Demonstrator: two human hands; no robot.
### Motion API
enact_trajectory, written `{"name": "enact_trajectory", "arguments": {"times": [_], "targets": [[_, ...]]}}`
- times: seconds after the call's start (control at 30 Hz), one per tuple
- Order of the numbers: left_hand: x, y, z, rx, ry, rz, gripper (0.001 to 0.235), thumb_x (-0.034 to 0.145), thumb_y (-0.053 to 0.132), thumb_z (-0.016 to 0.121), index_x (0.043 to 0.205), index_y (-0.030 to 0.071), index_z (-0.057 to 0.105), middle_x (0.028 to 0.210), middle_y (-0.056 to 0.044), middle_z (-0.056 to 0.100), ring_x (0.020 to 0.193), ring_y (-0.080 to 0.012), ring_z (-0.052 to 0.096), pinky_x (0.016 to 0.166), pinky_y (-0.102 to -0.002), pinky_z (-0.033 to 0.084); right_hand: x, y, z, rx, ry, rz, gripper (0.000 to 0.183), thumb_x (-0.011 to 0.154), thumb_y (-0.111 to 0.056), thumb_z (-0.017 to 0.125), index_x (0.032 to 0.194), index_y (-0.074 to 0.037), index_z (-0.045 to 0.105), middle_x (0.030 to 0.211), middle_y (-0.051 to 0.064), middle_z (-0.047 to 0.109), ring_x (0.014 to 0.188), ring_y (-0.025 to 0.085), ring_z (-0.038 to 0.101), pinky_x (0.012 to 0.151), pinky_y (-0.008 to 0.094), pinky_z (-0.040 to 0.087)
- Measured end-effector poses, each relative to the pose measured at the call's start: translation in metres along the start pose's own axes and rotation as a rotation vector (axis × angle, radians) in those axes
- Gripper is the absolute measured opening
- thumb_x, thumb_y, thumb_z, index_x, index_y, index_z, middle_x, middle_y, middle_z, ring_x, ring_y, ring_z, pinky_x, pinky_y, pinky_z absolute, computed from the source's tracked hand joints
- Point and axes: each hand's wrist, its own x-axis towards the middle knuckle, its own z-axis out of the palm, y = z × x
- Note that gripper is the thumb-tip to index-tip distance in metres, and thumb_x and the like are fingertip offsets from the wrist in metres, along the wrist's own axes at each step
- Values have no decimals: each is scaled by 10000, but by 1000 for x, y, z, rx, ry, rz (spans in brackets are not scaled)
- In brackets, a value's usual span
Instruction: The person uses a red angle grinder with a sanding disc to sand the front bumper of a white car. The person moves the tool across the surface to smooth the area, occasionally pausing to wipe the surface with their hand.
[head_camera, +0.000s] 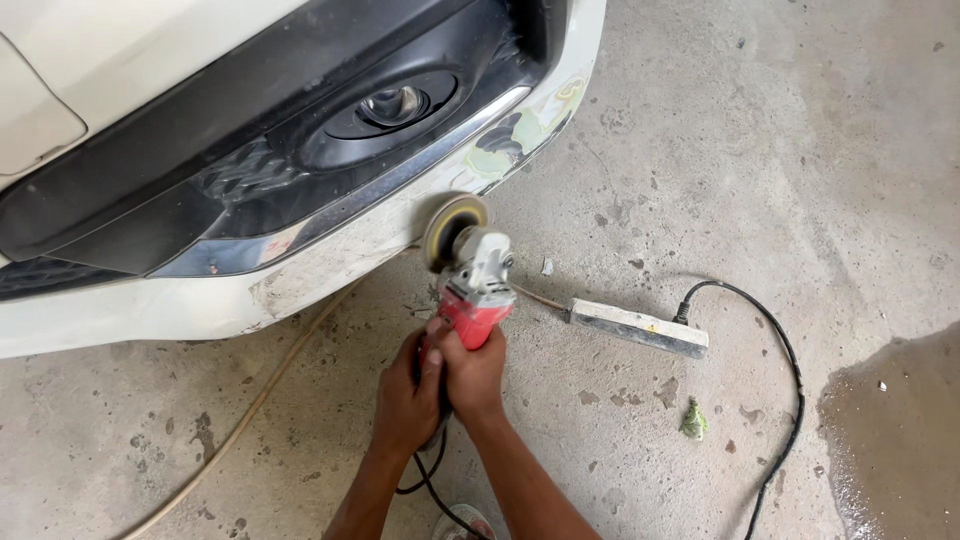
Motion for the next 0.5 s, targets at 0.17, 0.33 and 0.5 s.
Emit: {"name": "enact_trajectory", "arguments": {"times": [0.17,0.33,0.5], "targets": [[-8,-3,5,-142,6,19,524,960,431,338,1265,70,567,1095,-133,728,957,-275,715,733,-372,518,-14,-34,10,-133,-79,30,263,754,-48,677,546,-80,519,490,29,558,453,112,504,463,286,427],[13,4,21,-331,-56,28,521,1030,344,253,1287,66,610,1107,-215,708,1013,-334,680,850,-479,524,6,-40,1,-309,128,26,370,651,-145,813,954,-19,642,760,156,667,713,241,630,657,370,485],[-5,-23,36,-473,-63,19,578,1030,367,194,1353,77,576,1156,-188,705,1022,-320,682,876,-481,531,-12,-54,8,-433,82,47,448,620,-177,813,998,-14,636,806,214,682,782,334,684,696,432,503]]}}
